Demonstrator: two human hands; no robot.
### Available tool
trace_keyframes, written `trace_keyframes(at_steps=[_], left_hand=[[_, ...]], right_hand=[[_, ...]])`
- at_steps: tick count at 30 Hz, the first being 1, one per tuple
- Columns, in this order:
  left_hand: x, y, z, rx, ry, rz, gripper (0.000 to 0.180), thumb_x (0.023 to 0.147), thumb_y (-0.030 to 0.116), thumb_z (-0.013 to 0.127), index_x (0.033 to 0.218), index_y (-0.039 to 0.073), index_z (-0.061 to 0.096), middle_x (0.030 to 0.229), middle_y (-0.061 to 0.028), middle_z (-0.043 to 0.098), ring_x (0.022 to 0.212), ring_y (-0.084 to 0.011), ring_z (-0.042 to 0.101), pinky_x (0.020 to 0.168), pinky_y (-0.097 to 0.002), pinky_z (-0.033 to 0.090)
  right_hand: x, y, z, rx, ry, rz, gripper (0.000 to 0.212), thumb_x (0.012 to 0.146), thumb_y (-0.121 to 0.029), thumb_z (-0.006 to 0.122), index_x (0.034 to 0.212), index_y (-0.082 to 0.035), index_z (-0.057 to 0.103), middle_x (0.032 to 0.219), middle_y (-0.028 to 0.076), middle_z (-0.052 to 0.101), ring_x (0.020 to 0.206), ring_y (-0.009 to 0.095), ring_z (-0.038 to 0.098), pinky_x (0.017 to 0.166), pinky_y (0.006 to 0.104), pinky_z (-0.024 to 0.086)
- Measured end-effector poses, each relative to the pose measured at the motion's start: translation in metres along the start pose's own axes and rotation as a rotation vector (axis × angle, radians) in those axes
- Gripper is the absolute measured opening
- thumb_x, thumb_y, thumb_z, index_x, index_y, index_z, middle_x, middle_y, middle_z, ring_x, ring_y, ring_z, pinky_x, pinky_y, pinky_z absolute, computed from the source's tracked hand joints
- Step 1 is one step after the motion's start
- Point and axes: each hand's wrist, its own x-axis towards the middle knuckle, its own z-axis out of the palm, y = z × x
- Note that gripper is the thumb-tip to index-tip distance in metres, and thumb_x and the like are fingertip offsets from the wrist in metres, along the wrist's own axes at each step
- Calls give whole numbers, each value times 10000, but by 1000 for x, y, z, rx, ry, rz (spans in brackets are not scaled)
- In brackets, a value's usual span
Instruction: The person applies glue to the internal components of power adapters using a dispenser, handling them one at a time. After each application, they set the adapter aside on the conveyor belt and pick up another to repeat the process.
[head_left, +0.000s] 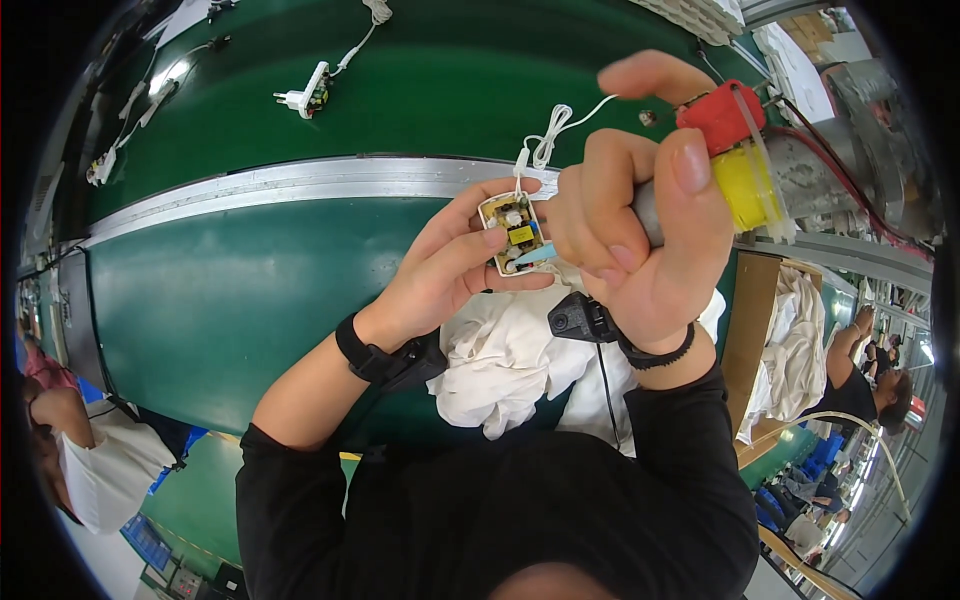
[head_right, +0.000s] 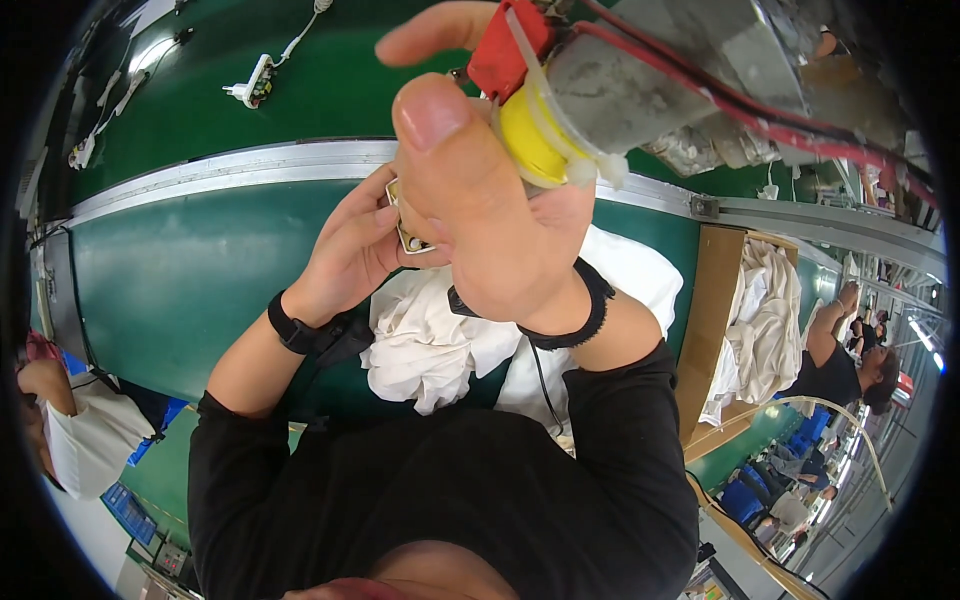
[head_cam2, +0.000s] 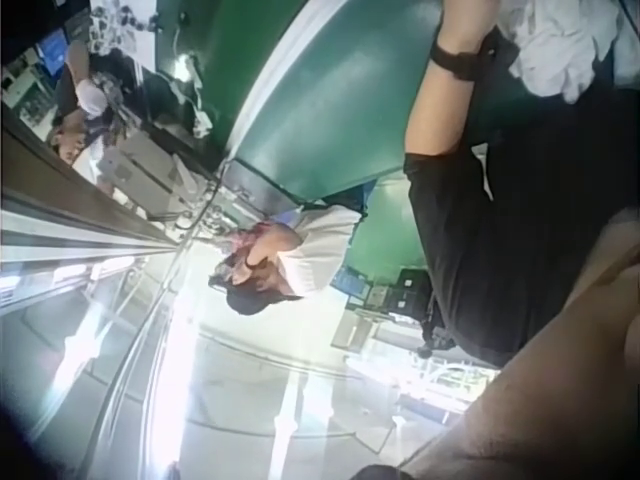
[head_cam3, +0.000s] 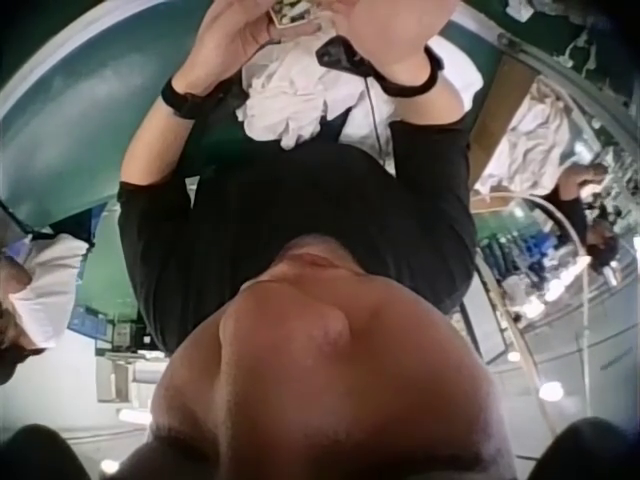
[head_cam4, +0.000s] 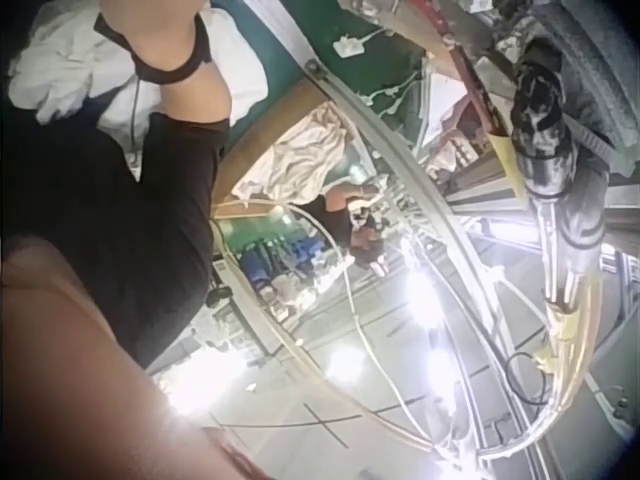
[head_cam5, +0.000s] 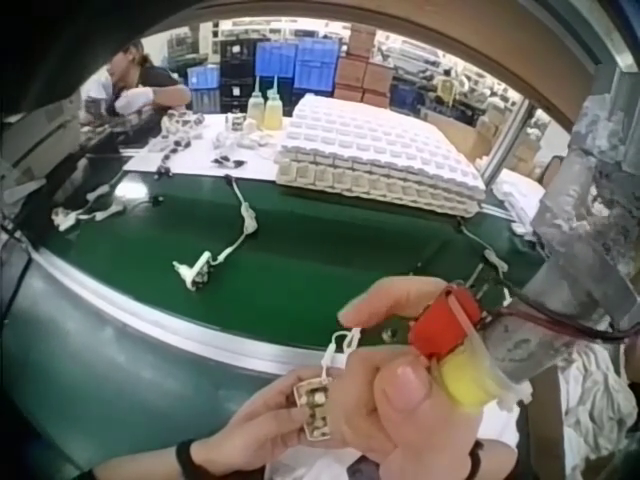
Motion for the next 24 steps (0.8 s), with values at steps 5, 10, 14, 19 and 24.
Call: trace_keyframes(at_steps=[5,10,14,19,24], left_hand=[[3,1,-1,54,18,-34,418,928,88,415,1332,51,311,1246,-109,462,1173,-214,481,919,-428,488],[25,23,2,272,63,15,401,907,55,432,1300,52,352,1204,-108,487,1126,-209,512,859,-406,518],[74,56,1,898,82,184,377,860,75,508,1216,-10,414,1063,-129,546,948,-242,591,697,-377,544],[83,57,0,1078,205,180,347,860,108,525,1174,-10,439,1035,-129,566,900,-229,598,674,-354,535],[59,73,-27,1265,332,138,318,859,149,547,1122,-11,469,999,-128,591,839,-212,607,645,-325,525]], right_hand=[[-6,-15,4,39,103,59,480,954,-416,362,1214,-13,355,460,-35,295,359,51,255,369,220,217],[0,-4,1,796,210,111,472,953,-408,370,1196,-4,382,461,-32,294,359,48,247,367,221,205],[1,-5,-10,174,43,-45,429,954,-375,385,1164,-2,409,465,-31,290,359,48,237,365,221,198],[-1,-2,-12,220,21,-57,379,954,-333,403,1142,-4,422,469,-30,291,363,46,237,367,219,199],[1,2,-19,248,22,-73,341,954,-296,420,1136,-9,423,472,-30,302,368,42,248,368,218,203]])
